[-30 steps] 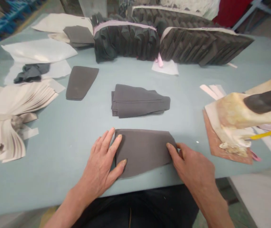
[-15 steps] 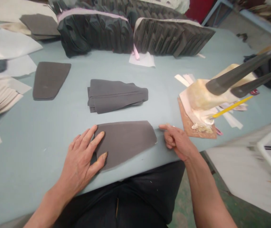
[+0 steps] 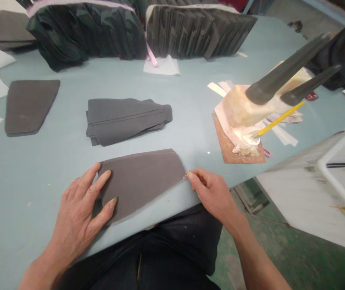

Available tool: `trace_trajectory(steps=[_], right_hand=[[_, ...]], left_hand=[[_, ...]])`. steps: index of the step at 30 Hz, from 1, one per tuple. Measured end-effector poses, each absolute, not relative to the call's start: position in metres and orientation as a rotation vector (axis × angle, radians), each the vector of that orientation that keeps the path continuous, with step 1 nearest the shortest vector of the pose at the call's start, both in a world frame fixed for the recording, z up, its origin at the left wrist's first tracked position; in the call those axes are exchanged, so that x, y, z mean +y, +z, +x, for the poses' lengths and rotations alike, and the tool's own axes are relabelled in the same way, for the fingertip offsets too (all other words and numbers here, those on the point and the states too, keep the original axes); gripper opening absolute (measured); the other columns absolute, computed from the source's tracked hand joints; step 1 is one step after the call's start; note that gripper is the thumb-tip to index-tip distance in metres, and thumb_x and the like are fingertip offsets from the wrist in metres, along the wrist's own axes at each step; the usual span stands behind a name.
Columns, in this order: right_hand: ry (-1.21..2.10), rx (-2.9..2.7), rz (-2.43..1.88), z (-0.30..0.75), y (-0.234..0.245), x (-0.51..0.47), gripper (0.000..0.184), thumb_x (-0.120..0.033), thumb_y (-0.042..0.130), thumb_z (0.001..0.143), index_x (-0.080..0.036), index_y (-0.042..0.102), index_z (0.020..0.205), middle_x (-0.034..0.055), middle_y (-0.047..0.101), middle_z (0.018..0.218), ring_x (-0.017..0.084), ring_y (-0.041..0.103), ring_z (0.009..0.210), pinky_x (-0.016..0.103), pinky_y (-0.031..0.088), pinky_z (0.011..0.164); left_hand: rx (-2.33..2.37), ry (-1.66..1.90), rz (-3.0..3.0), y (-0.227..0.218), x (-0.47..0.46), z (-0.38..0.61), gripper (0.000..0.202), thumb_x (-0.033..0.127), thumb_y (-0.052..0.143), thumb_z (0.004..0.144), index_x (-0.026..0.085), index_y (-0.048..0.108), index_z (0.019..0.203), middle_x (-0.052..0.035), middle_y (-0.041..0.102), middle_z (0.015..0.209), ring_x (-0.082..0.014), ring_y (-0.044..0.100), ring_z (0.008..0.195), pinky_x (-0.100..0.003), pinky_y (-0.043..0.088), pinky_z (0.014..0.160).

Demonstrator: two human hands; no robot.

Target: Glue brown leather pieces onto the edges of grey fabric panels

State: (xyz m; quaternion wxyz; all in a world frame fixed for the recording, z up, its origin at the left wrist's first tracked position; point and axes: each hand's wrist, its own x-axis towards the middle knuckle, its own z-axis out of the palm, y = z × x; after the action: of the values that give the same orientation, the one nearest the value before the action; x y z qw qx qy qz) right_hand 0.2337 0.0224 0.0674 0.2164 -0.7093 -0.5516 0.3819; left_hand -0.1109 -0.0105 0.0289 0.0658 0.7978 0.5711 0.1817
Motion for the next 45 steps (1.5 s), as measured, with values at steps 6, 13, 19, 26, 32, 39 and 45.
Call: trace_trajectory(steps=[6,13,19,26,32,39,45], right_hand=[[0.985,-1.611,-2.157,0.22,0.069,0.02,0.046,-0.062,0.052,0.102,-0.024,0.072,0.084,0.0015,0.072,0.075,0.02,0.065,0.076,0.03,0.032,0.069],[1.057,-1.587,-2.131,0.218,0.064,0.025,0.038,-0.053,0.057,0.1,-0.023,0.064,0.076,-0.0022,0.065,0.065,0.015,0.056,0.064,0.029,0.03,0.064],[1.256,-1.585,-1.948,0.233,0.066,0.026,0.045,-0.055,0.048,0.099,-0.023,0.053,0.068,-0.0027,0.053,0.06,0.013,0.045,0.059,0.028,0.03,0.061],[1.282,-1.557,-1.879,0.238,0.069,0.024,0.043,-0.055,0.045,0.099,-0.023,0.054,0.071,-0.0015,0.055,0.064,0.014,0.047,0.061,0.027,0.033,0.062],[1.226,-1.519,-1.948,0.225,0.067,0.021,0.059,-0.067,0.042,0.1,-0.022,0.056,0.064,-0.0004,0.058,0.062,0.013,0.048,0.058,0.028,0.034,0.062],[1.257,-1.443,-1.97,0.222,0.062,0.021,0.051,-0.063,0.05,0.096,-0.022,0.051,0.065,-0.0036,0.05,0.057,0.011,0.041,0.055,0.027,0.027,0.056],[1.376,-1.323,-1.816,0.234,0.059,0.016,0.046,-0.059,0.054,0.099,-0.021,0.055,0.073,-0.003,0.052,0.064,0.011,0.042,0.059,0.027,0.033,0.059]], left_hand=[[1.731,0.517,2.375,0.031,-0.011,-0.113,0.071,0.037,0.051,0.107,0.046,0.022,0.171,-0.0077,0.031,0.18,-0.0415,0.048,0.153,-0.06,0.039,0.122],[1.73,0.493,2.367,0.033,-0.011,-0.114,0.07,0.037,0.05,0.107,0.045,0.023,0.171,-0.0085,0.031,0.18,-0.0402,0.046,0.155,-0.059,0.039,0.123],[1.722,0.491,2.391,0.032,-0.009,-0.112,0.071,0.037,0.05,0.107,0.044,0.022,0.172,-0.0097,0.031,0.18,-0.0404,0.048,0.154,-0.059,0.04,0.122],[1.739,0.481,2.404,0.032,-0.009,-0.113,0.07,0.037,0.05,0.107,0.042,0.022,0.172,-0.0122,0.033,0.179,-0.0412,0.05,0.151,-0.059,0.042,0.12],[1.73,0.48,2.396,0.032,-0.008,-0.112,0.071,0.038,0.05,0.107,0.044,0.021,0.171,-0.0115,0.033,0.179,-0.0404,0.049,0.153,-0.06,0.042,0.121],[1.732,0.483,2.393,0.034,-0.008,-0.11,0.069,0.036,0.05,0.108,0.04,0.023,0.171,-0.0132,0.033,0.178,-0.0403,0.048,0.153,-0.059,0.04,0.122],[1.739,0.487,2.387,0.034,-0.008,-0.109,0.067,0.037,0.05,0.108,0.037,0.026,0.17,-0.0148,0.035,0.177,-0.0405,0.047,0.154,-0.059,0.039,0.124]])
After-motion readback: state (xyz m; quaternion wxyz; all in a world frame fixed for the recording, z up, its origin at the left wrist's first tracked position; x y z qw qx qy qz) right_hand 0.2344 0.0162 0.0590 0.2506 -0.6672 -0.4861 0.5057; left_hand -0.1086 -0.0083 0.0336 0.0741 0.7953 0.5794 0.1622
